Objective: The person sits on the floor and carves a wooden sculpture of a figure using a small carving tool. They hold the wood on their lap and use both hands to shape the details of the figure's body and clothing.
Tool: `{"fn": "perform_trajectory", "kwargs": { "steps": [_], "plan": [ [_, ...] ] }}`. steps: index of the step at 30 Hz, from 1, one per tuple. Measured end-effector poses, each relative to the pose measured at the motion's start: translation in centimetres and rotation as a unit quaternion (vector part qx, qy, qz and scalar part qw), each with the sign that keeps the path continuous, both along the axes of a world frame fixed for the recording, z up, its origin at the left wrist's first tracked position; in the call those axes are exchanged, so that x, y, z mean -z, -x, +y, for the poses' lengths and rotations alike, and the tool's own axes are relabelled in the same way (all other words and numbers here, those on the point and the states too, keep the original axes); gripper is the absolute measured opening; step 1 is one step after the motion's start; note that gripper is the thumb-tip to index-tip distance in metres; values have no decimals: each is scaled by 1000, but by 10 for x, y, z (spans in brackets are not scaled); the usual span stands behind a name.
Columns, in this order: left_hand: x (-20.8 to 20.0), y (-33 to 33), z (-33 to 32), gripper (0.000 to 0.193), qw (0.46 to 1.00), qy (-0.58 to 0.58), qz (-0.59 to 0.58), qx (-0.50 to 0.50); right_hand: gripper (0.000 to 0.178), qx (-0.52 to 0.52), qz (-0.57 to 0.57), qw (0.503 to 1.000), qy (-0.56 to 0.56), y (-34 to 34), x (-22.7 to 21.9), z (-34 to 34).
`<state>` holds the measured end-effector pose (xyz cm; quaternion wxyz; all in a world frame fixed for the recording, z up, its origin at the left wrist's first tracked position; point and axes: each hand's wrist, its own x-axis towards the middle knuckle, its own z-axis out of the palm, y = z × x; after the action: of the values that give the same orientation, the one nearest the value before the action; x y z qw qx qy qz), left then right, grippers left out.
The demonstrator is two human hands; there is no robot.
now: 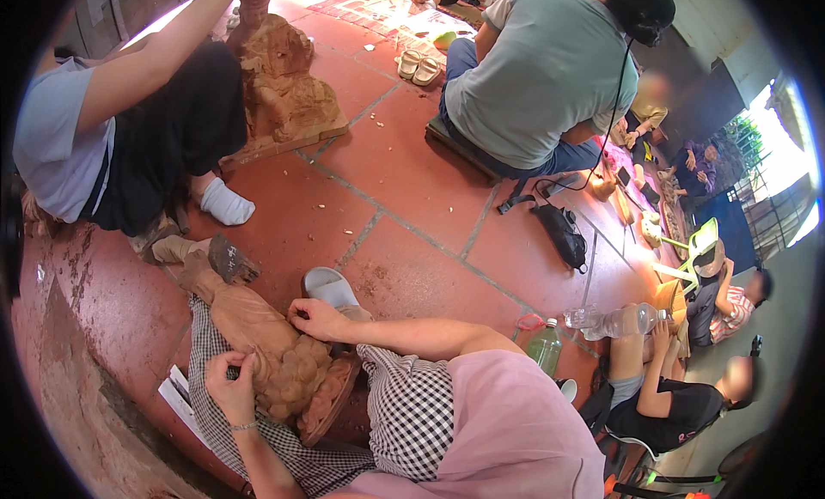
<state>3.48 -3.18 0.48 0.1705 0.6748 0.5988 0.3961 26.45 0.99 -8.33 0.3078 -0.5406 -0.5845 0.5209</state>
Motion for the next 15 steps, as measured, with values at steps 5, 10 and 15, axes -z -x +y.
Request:
{"fn": "perform_trajectory", "kwargs": {
  "steps": [5, 10, 15],
  "plan": [
    [6, 5, -1, 17, 1000, 6, 13, -15, 16, -5, 15, 1000, 7, 5, -8, 0],
    [-6, -15, 18, 22, 996, -69, 45, -24, 16, 1, 15, 1000, 9, -3, 2, 2],
    [11, 3, 2, 30, 996, -88, 13, 22, 16, -18, -30, 999, -27, -2, -8, 5]
  ]
}}
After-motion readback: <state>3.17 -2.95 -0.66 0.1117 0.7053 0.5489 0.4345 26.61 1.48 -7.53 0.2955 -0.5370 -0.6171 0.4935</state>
